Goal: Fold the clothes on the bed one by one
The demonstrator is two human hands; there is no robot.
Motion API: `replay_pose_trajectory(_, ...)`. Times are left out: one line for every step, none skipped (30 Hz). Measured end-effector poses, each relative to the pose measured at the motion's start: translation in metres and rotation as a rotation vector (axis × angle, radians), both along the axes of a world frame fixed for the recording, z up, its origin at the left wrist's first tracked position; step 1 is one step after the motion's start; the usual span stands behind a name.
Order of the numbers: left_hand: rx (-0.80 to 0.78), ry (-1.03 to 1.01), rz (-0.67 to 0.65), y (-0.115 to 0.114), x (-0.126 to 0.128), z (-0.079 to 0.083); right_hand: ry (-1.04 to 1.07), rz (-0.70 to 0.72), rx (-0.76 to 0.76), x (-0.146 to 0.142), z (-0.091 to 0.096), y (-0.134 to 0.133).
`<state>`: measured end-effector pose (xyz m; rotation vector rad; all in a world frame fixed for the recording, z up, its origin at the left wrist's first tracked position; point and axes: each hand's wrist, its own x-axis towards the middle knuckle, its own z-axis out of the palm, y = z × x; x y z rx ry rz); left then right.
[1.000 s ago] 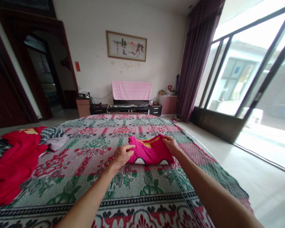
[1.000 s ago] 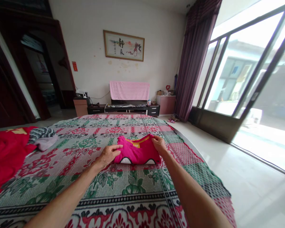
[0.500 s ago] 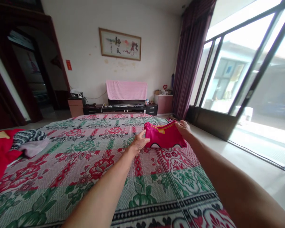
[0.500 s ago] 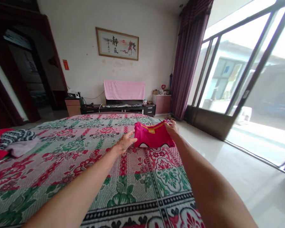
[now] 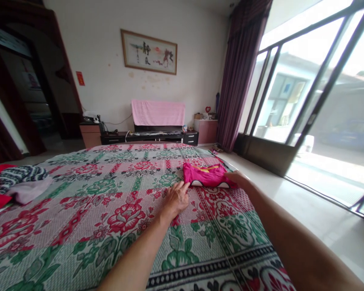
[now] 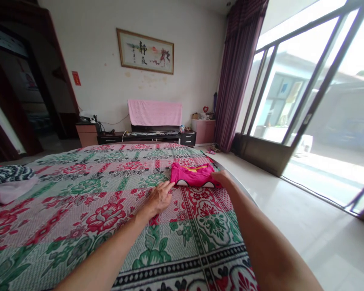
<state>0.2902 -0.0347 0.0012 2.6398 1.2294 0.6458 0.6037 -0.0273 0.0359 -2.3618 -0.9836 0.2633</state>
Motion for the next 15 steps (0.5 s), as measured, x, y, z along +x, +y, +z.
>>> replay_pose_trajectory(-0.003,0.008,0.009,-0.001,0.0,0.001,-0.002,-0.018,-0.026,-0.001,-0.001,0.002)
replay_pose_trajectory(-0.004,0.01,0.013,-0.002,0.0,0.001,-0.007,-0.042,-0.054,-0.003,-0.003,0.004)
replay_pose_trajectory(-0.001,0.008,0.017,-0.002,0.0,0.002,-0.015,-0.063,-0.073,-0.005,-0.004,0.005)
replay_pose_trajectory(0.005,0.002,0.027,-0.002,0.0,0.001,-0.025,-0.065,-0.068,-0.007,-0.005,0.005)
replay_pose_trajectory(0.014,-0.005,0.043,-0.002,0.0,0.001,-0.033,-0.063,-0.058,-0.009,-0.006,0.004)
replay_pose_trajectory(0.023,-0.012,0.061,-0.002,0.0,0.001,-0.046,-0.057,-0.042,-0.012,-0.007,0.003)
replay_pose_trajectory(0.031,-0.017,0.078,-0.002,0.0,0.0,-0.067,-0.052,-0.021,-0.014,-0.008,0.001)
replay_pose_trajectory(0.038,-0.019,0.091,-0.001,-0.001,0.0,-0.098,-0.048,0.007,-0.016,-0.009,-0.001)
replay_pose_trajectory(0.044,-0.018,0.096,-0.001,-0.001,-0.001,-0.133,-0.044,0.039,-0.018,-0.01,-0.004)
replay_pose_trajectory(0.05,-0.017,0.091,-0.001,-0.001,-0.002,-0.167,-0.038,0.075,-0.019,-0.011,-0.007)
replay_pose_trajectory(0.057,-0.017,0.083,0.0,-0.002,-0.003,-0.191,-0.032,0.113,-0.02,-0.012,-0.009)
replay_pose_trajectory(0.064,-0.021,0.076,0.0,-0.002,-0.004,-0.2,-0.025,0.149,-0.021,-0.014,-0.012)
replay_pose_trajectory(0.072,-0.027,0.07,0.001,-0.003,-0.005,-0.192,-0.019,0.181,-0.021,-0.015,-0.014)
replay_pose_trajectory(0.08,-0.035,0.064,0.002,-0.003,-0.007,-0.174,-0.019,0.21,-0.02,-0.015,-0.016)
replay_pose_trajectory(0.087,-0.044,0.057,0.003,-0.004,-0.008,-0.155,-0.029,0.237,-0.018,-0.016,-0.017)
